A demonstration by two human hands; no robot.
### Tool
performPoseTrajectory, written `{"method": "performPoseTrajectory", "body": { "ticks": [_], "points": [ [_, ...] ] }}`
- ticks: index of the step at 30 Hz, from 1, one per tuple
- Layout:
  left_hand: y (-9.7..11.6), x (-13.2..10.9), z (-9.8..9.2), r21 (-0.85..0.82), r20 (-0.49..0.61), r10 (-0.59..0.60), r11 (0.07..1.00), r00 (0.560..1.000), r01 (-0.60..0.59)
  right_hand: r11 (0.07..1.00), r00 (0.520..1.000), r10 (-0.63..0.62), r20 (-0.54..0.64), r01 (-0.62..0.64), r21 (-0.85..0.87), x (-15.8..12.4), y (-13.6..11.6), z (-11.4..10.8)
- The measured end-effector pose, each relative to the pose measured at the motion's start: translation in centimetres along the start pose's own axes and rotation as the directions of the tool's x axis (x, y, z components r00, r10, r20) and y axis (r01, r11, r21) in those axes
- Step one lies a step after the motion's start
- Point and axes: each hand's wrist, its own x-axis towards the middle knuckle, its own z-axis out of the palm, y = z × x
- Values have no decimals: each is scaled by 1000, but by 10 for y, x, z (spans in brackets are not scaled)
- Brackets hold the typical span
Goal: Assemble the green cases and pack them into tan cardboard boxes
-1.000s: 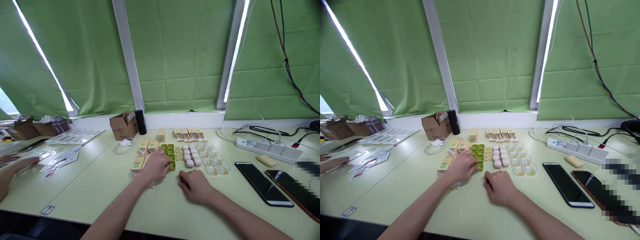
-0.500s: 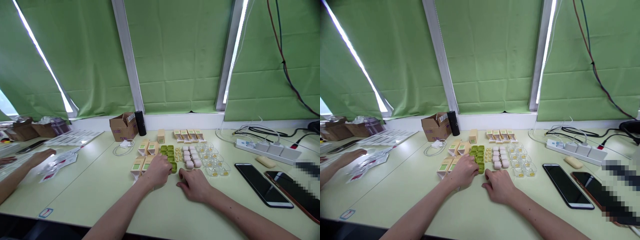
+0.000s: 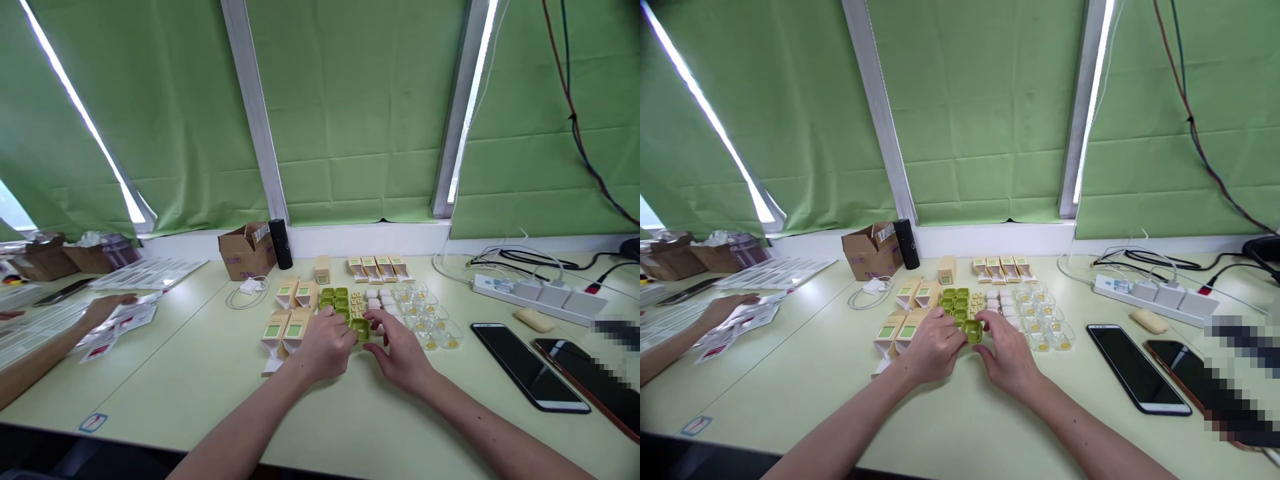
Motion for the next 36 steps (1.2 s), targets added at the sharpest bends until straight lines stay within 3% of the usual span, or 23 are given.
{"method": "performPoseTrajectory", "body": {
  "ticks": [6, 12, 26, 31, 36],
  "points": [
    [6, 8, -13, -44, -190, 13, 999, 982, -22, 990, 997, 44, -65, -34, 140, 2, -3, -5],
    [5, 8, -21, -165, -329, -77, 986, 941, 23, 979, 982, -43, -182, 77, 187, 2, -12, -12],
    [1, 5, -10, -302, -390, -133, 953, 911, 10, 959, 977, -46, -208, 101, 264, -1, -15, -10],
    [5, 4, -1, -508, -343, -288, 857, 894, 81, 935, 989, 40, -145, 14, 353, 1, -14, -10],
    [11, 6, 1, -704, -113, -496, 651, 861, 283, 906, 985, 135, -105, -79, 415, 3, -12, -11]
  ]
}}
